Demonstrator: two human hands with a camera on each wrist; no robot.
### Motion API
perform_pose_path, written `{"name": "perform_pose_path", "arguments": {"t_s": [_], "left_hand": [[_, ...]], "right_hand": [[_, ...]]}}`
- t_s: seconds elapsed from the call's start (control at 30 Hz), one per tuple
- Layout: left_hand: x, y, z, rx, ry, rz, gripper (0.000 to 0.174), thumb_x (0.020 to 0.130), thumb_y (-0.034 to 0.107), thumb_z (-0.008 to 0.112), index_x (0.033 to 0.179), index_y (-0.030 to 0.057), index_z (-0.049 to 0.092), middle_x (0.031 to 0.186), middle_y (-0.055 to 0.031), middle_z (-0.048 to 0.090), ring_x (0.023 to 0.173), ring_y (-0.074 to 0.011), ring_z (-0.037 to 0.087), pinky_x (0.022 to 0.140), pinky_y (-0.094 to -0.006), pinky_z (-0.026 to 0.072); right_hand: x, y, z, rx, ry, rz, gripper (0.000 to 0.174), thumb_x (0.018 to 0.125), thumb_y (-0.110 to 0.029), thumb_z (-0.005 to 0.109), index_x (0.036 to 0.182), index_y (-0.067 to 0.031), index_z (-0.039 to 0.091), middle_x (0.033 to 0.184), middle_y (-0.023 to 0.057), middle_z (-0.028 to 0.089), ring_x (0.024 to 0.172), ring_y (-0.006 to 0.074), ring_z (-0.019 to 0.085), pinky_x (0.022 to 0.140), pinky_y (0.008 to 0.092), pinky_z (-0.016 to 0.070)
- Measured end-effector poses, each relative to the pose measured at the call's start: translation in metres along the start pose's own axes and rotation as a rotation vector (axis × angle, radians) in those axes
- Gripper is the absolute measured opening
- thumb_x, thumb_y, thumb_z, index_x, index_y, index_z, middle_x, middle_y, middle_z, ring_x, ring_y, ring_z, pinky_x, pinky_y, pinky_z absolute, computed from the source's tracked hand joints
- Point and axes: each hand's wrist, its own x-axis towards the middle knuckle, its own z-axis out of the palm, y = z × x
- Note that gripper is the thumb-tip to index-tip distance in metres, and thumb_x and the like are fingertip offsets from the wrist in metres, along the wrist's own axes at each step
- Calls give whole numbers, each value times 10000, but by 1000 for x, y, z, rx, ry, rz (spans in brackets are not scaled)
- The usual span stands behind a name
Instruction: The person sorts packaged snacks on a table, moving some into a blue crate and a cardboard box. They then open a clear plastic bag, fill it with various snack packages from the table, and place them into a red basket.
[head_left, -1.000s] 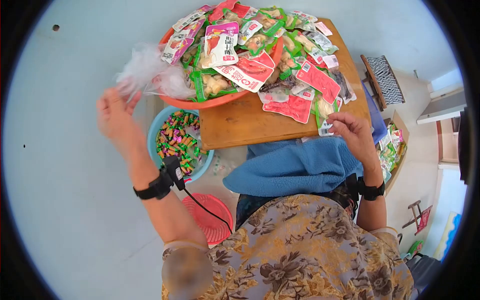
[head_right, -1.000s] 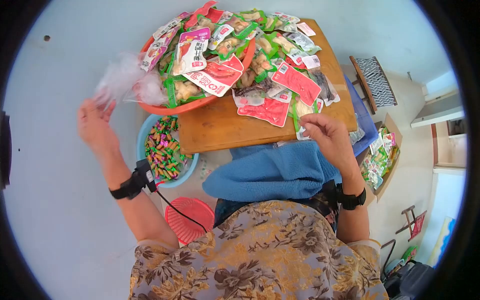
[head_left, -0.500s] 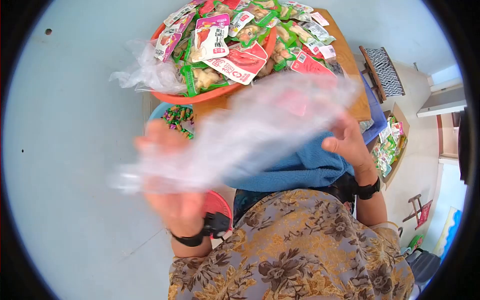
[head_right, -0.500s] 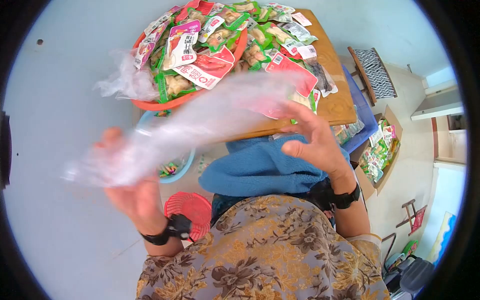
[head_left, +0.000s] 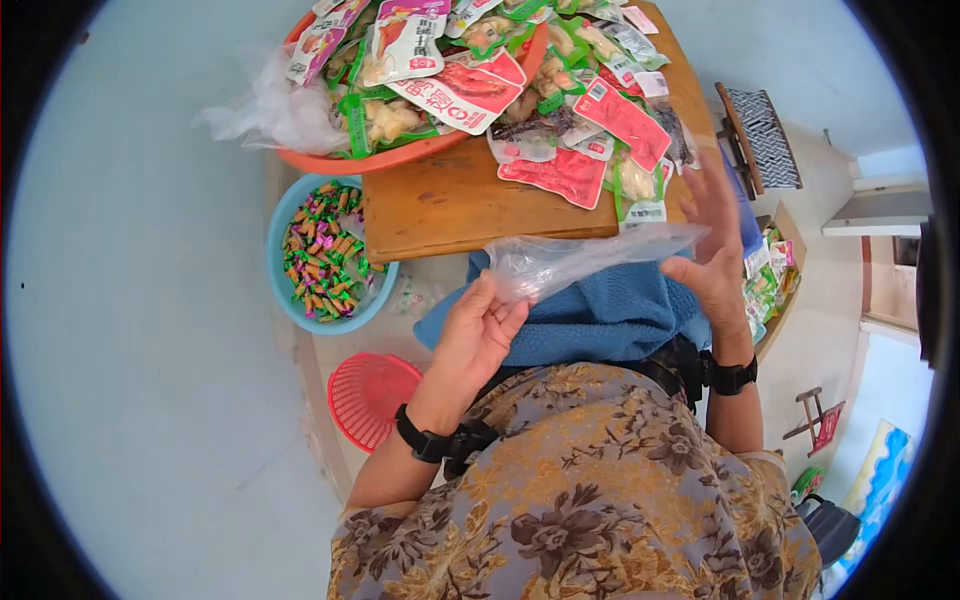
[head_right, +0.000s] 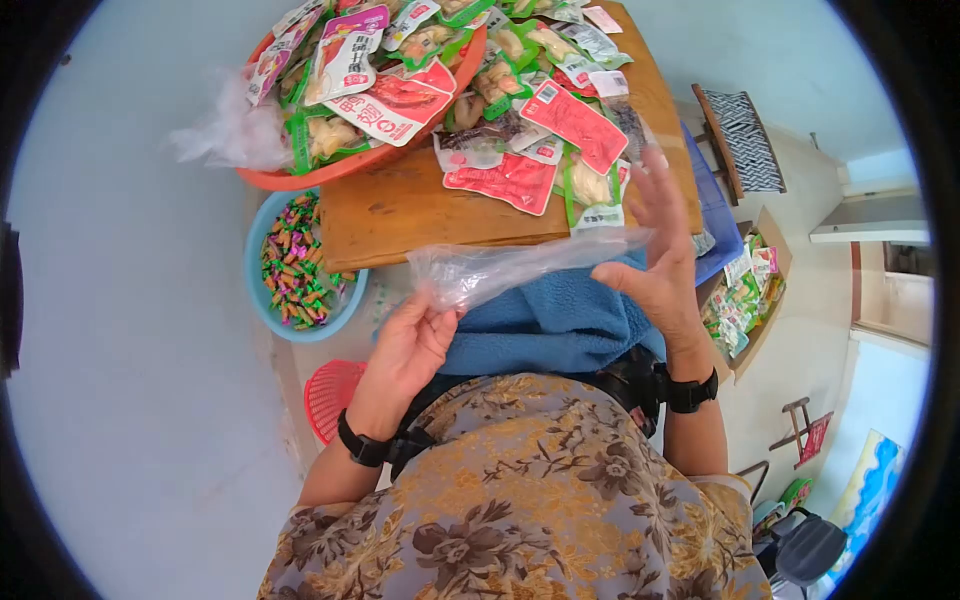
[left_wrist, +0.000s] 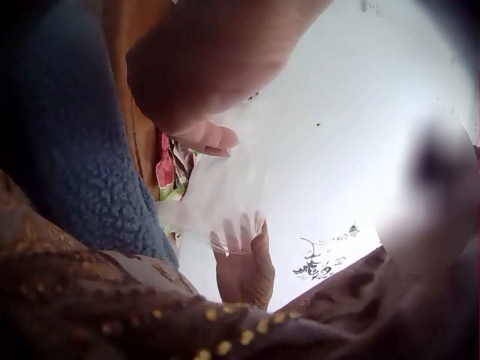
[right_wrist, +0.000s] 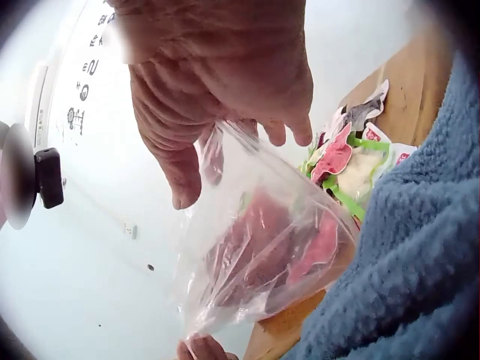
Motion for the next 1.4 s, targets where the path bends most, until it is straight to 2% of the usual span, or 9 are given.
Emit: {"name": "perform_pose_path", "arguments": {"t_s": [0.07, 0.17, 0.27, 0.57, 0.7, 1.0, 1.07, 1.27, 1.4], "left_hand": [[1, 2, -6, 18, 8, -15, 311, 1034, 270, 555, 1195, 7, 595, 1116, -139, 693, 973, -233, 707, 796, -302, 626], [1, 6, -12, 39, 8, -35, 310, 1024, 275, 573, 1163, -1, 598, 1117, -160, 692, 966, -247, 710, 793, -312, 626], [-3, 14, -16, 161, 102, 80, 283, 1006, 261, 610, 1149, 17, 606, 1083, -141, 696, 940, -247, 710, 755, -317, 625], [-12, 29, 18, 475, 73, 131, 451, 1032, 453, 511, 1124, 34, 647, 1134, -121, 699, 1034, -241, 675, 831, -371, 570], [-10, 41, 19, 454, -78, -50, 382, 1014, 384, 577, 1103, 24, 669, 1105, -123, 714, 1010, -223, 682, 844, -345, 554], [5, 31, 14, 555, 64, 446, 165, 985, 208, 648, 996, 48, 686, 947, -40, 709, 890, -150, 674, 886, -310, 532], [6, 31, 17, 438, 105, 526, 153, 987, 173, 646, 994, 34, 709, 914, -40, 718, 846, -140, 674, 831, -288, 527], [19, 42, 7, 643, 253, 848, 197, 1003, 249, 633, 972, 63, 688, 831, 2, 666, 745, -74, 613, 671, -228, 498], [19, 45, 3, 680, 256, 747, 239, 1015, 292, 612, 1011, 67, 695, 746, 42, 604, 631, -44, 539, 529, -197, 425]], "right_hand": [[0, 13, -18, -235, -333, -64, 547, 768, -183, 849, 1241, -22, 626, 1474, 198, 491, 1397, 264, 439, 1108, 400, 386], [-4, 5, -4, -186, -393, 49, 146, 866, -77, 747, 971, 5, 686, 1183, 150, 683, 1154, 202, 627, 988, 352, 478], [-10, 9, 1, -73, -238, 321, 47, 922, -40, 681, 922, 2, 659, 854, 56, 703, 781, 126, 672, 753, 274, 531], [-1, -15, 12, 115, -124, 431, 76, 939, -60, 676, 902, 1, 650, 675, 7, 618, 565, 68, 581, 508, 230, 480], [2, -27, 15, 34, -207, 447, 92, 937, -72, 686, 898, 3, 649, 678, 6, 623, 569, 63, 582, 505, 215, 478], [0, -9, 20, 260, -146, 488, 242, 932, -120, 703, 1130, -2, 631, 840, 15, 675, 752, 70, 639, 706, 235, 525], [-6, 10, 8, 153, -406, 543, 205, 948, -137, 683, 1094, 0, 639, 858, 19, 683, 824, 74, 646, 789, 243, 512], [-7, 15, 13, 148, -343, 545, 125, 978, -135, 636, 970, -11, 651, 757, -4, 643, 657, 62, 605, 614, 214, 471], [-9, 14, 17, 196, -340, 592, 135, 992, -123, 605, 926, -13, 648, 705, -11, 610, 577, 63, 562, 550, 215, 441]]}}
